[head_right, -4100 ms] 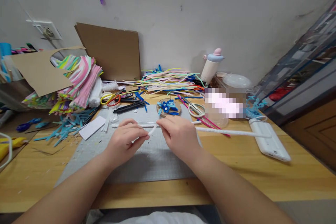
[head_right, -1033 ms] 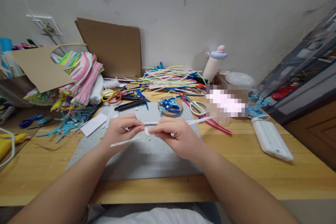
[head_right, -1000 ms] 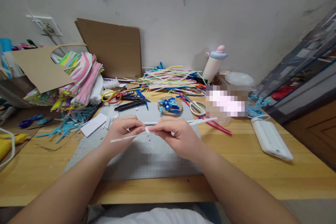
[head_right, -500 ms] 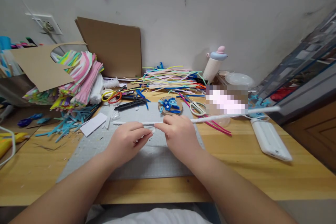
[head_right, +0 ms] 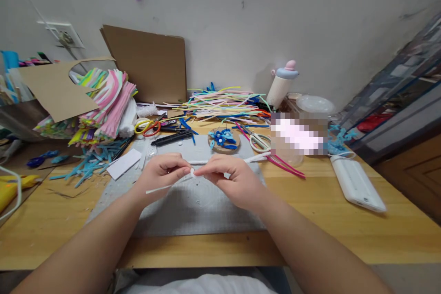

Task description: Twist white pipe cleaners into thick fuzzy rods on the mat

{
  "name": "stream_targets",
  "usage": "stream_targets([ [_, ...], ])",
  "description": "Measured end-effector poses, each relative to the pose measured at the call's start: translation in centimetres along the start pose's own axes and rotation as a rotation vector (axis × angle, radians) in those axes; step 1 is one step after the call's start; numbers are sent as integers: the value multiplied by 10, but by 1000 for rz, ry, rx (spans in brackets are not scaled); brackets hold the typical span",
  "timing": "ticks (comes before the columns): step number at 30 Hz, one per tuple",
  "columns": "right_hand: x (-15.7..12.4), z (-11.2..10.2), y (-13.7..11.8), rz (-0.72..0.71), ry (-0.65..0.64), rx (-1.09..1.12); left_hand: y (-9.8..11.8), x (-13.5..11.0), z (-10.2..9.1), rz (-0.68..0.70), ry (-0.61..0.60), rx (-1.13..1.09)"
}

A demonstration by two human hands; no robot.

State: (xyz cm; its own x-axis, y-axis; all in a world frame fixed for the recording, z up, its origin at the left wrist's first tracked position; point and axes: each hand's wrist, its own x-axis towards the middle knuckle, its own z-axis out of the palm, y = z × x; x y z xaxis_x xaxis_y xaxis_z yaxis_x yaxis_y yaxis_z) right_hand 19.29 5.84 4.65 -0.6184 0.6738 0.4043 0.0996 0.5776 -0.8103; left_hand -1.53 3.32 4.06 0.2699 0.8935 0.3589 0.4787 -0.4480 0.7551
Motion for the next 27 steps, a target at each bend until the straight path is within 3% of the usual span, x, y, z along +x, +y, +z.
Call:
stream_targets([
  [4,-1,6,1,-11,150,-19,4,-4,18,-29,22,22],
  [8,-4,10,3,-54,239,-354,6,-9,31,-60,21,52],
  [12,-6,12,4,-78,211,-795,7,-12,35,-57,34,185],
  [15,-6,12,3,-84,152,-943,9,-14,31,-4,44,314],
  [20,-3,7,1,-124,58,-875,11,-9,13,7,80,272],
  [27,-3,-5,-6,-130,-107,-429,3,0,-9,-195,-91,-213],
])
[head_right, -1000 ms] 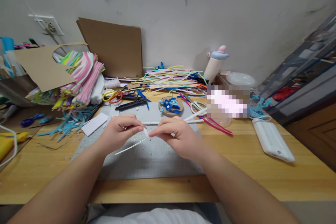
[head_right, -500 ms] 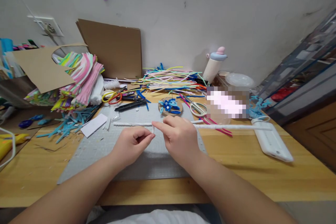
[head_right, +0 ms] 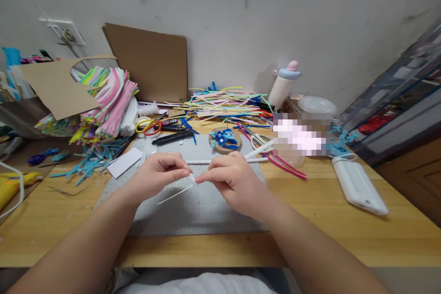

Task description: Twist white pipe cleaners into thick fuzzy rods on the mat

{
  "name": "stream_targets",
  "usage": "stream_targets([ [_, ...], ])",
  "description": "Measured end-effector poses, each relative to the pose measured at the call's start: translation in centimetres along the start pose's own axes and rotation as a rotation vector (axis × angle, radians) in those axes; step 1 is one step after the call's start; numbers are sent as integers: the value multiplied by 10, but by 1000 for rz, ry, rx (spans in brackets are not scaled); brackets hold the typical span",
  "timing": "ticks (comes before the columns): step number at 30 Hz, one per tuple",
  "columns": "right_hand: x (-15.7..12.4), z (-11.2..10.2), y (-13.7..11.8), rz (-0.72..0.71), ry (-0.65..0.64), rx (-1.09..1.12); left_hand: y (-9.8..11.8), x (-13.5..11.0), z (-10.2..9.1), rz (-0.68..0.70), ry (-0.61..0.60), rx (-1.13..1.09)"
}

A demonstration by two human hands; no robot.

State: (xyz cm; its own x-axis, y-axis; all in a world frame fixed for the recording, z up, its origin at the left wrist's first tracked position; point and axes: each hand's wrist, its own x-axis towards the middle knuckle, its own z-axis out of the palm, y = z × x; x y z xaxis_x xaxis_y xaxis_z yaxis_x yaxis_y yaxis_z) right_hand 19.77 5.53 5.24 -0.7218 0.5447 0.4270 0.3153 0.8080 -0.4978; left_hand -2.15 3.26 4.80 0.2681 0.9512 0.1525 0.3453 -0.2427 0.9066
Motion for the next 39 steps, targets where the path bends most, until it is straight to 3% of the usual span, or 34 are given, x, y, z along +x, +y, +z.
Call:
stream_targets([
  [4,-1,-1,-3,65,47,293,-7,1,7,-59,-53,-255],
  [7,-2,4,-4,112,165,379,-9,1,19,-48,6,-287],
  [10,-3,9,-4,151,260,267,-7,0,31,-60,82,-227],
  [13,-4,14,-4,174,288,13,-6,-2,41,-121,153,-170],
  [18,-4,18,-2,207,196,-384,-7,-7,46,-5,249,213],
  [23,-5,17,-4,199,103,-514,-1,-8,35,125,280,481],
  [27,-4,14,-2,157,0,-411,1,-3,19,95,206,427],
  [31,-2,9,-2,147,-80,-147,-3,1,5,-159,-47,68],
  [33,-1,7,-3,168,-101,-65,-4,1,2,-217,-129,-92],
  [35,-1,7,-3,202,-107,-39,-3,0,2,-181,-132,-100],
  [39,-1,9,-3,283,-116,-67,-1,-2,6,43,-18,241],
])
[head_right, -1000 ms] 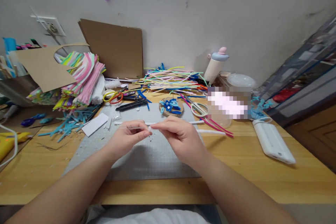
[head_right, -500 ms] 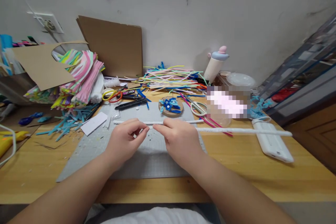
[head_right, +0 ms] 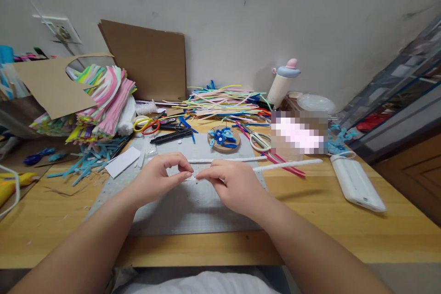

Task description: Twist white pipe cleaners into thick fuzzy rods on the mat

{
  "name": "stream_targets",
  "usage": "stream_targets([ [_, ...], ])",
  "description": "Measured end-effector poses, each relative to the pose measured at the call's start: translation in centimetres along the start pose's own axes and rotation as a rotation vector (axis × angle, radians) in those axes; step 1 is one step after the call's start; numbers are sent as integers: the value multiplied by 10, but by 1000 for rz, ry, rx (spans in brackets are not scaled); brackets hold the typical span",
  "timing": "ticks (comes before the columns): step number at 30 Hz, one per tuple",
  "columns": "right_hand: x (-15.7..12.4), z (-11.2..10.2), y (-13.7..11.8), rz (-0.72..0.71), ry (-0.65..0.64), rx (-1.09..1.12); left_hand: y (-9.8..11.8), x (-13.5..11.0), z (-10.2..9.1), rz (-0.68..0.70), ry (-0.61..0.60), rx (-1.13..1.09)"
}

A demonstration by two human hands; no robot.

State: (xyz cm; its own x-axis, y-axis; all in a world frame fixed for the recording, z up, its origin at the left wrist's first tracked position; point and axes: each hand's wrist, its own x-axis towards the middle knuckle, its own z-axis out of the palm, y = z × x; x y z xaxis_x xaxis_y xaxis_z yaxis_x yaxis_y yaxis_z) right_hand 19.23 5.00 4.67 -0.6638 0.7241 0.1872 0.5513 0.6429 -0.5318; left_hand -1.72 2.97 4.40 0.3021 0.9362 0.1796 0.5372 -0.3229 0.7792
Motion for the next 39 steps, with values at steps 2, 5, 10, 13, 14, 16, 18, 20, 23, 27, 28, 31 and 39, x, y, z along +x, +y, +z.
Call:
stream_targets([
  [2,0,1,1,41,2,-16,-1,0,4,109,52,177],
  [5,2,3,4,90,27,-32,-5,0,11,216,135,382],
  [10,5,4,12,160,93,62,-5,-2,22,315,280,505],
  [13,8,5,16,183,92,220,0,-4,26,352,385,594],
  [14,9,5,16,183,78,279,1,-5,26,369,410,622],
  [16,10,5,15,185,46,381,2,-6,28,406,450,653],
  [18,11,4,13,209,18,447,2,-8,29,433,488,656],
  [20,11,4,12,256,-5,499,1,-9,30,444,511,647],
  [23,13,3,12,309,-39,579,0,-8,29,453,483,649],
  [27,13,4,15,315,-46,563,-1,-5,29,438,401,680],
  [28,13,4,15,294,-30,527,-2,-5,29,428,385,686],
  [31,10,6,12,177,59,311,-5,-3,29,381,354,686],
  [39,7,10,11,-72,169,-168,-11,2,31,248,325,494],
])
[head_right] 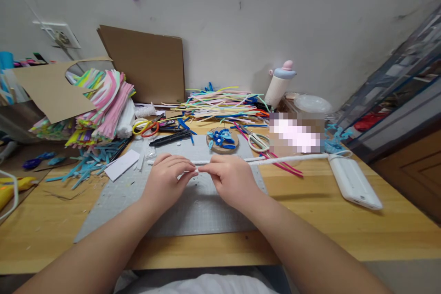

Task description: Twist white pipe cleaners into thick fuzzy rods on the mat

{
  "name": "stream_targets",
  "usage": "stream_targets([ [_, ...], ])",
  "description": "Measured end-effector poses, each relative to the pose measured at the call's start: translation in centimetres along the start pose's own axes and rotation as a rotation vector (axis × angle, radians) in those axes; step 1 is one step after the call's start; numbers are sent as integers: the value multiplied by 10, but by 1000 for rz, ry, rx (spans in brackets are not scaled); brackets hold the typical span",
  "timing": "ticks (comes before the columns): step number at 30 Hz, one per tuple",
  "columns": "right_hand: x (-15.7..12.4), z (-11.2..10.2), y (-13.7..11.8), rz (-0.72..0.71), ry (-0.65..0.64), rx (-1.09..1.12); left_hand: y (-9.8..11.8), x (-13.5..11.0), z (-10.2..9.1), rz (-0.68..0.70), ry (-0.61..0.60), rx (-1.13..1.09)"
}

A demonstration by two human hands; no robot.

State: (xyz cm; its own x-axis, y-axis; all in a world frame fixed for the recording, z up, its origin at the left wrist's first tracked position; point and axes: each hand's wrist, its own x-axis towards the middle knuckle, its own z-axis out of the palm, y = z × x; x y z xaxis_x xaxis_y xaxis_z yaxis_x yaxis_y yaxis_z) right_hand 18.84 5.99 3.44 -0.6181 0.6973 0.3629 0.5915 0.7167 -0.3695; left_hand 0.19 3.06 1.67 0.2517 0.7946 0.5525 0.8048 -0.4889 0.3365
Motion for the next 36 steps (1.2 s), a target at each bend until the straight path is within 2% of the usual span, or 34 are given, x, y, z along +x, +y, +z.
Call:
stream_targets([
  [5,0,1,4,-91,35,-76,-3,0,0,-26,-28,-34],
  [13,1,-4,4,-135,37,-101,-5,0,1,-35,-2,-126],
  [16,1,-4,5,-187,61,-131,-2,3,-3,-245,-96,-310],
  [19,0,-2,7,-274,81,-163,-2,6,-6,-537,-321,-614],
  [21,0,-2,8,-319,62,-174,-5,7,-6,-634,-432,-760],
  [22,1,-2,9,-321,48,-169,-6,7,-6,-652,-444,-787],
  [24,2,-3,13,-266,42,-147,-11,7,-6,-647,-389,-737],
  [28,6,-8,24,-133,47,-116,-16,7,-8,-556,-264,-451],
  [33,7,-6,32,-155,-22,-129,-17,9,-13,-486,-256,-324],
  [36,6,-3,31,-181,1,-183,-17,10,-12,-467,-268,-336],
])
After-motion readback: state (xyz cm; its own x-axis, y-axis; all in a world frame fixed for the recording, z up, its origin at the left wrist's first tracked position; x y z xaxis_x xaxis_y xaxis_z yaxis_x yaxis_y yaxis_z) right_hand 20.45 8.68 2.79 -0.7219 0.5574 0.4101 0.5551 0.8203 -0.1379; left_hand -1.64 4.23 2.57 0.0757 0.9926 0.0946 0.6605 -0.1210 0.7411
